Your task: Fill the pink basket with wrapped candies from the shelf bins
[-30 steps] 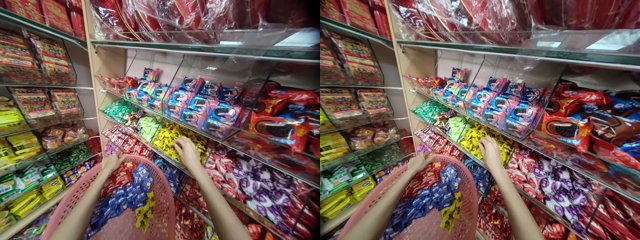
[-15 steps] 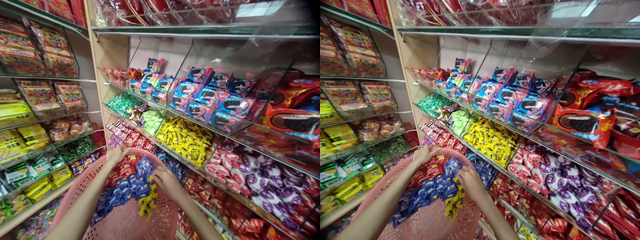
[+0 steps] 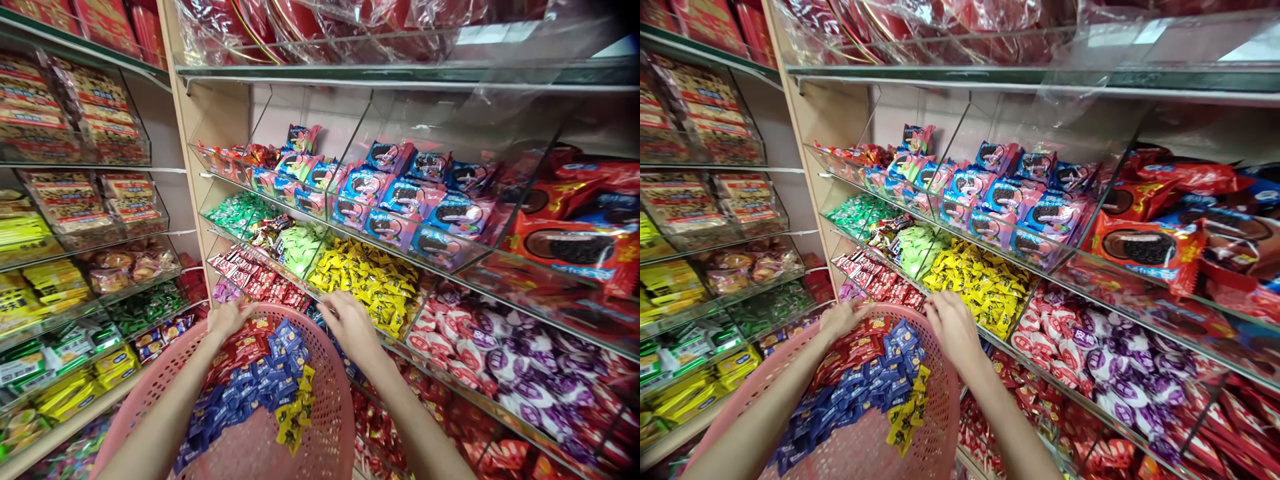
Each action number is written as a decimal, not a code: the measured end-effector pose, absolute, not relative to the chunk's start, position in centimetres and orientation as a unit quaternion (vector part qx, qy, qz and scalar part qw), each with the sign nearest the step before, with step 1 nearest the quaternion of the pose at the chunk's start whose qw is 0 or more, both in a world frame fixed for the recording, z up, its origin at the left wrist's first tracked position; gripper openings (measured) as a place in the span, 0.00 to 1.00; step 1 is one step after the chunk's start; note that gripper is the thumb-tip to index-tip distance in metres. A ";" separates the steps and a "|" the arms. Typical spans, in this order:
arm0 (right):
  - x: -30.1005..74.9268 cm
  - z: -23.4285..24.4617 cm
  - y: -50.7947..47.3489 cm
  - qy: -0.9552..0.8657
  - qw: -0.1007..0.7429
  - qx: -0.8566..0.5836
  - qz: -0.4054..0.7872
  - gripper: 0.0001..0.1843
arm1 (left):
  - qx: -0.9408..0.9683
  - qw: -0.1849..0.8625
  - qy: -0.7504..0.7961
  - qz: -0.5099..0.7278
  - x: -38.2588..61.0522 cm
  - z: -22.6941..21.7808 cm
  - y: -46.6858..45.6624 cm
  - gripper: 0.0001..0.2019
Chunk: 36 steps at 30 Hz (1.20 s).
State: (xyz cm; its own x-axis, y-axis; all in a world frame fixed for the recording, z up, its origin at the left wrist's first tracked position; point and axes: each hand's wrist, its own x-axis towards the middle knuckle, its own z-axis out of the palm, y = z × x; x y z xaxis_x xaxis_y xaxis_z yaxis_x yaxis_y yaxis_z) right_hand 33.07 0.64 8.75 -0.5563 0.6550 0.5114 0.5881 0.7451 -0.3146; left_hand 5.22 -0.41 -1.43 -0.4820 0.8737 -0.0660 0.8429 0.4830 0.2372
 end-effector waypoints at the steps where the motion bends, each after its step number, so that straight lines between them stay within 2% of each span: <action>1: 32.9 9.5 1.4 -0.870 0.325 -0.370 0.031 0.10 | 0.503 0.089 0.856 0.085 5.2 -1.4 -0.5 0.36; 8: 31.3 9.6 4.6 -0.810 0.287 -0.503 -0.092 0.11 | 0.509 0.085 0.852 0.092 5.2 -1.5 -0.7 0.36; 15: 31.4 8.8 4.6 -0.812 0.303 -0.496 -0.057 0.12 | 0.507 0.083 0.853 0.088 5.2 -1.8 -0.5 0.35; 21: 31.6 8.2 4.3 -0.802 0.370 -0.465 -0.057 0.12 | 0.507 0.080 0.853 0.090 5.2 -1.8 -0.5 0.34; 31: 32.1 8.1 2.4 -0.746 0.546 -0.372 0.084 0.10 | 0.507 0.086 0.853 0.089 5.4 -1.4 -0.6 0.35; 33: 32.2 7.1 0.4 -0.759 0.536 -0.349 0.120 0.10 | 0.506 0.084 0.854 0.085 5.5 -1.3 -0.6 0.34; 36: 32.4 4.3 -2.7 -0.806 0.458 -0.327 0.185 0.11 | 0.505 0.082 0.856 0.079 5.6 -1.3 -0.6 0.34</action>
State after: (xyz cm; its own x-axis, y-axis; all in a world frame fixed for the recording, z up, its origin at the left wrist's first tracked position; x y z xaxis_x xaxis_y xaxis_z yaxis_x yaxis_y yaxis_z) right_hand 32.43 -2.68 4.33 -0.3681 0.6957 0.6169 0.3572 0.7183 -0.5970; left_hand 5.59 -0.63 -1.26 -0.4771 0.8768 -0.0598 0.8508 0.4779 0.2186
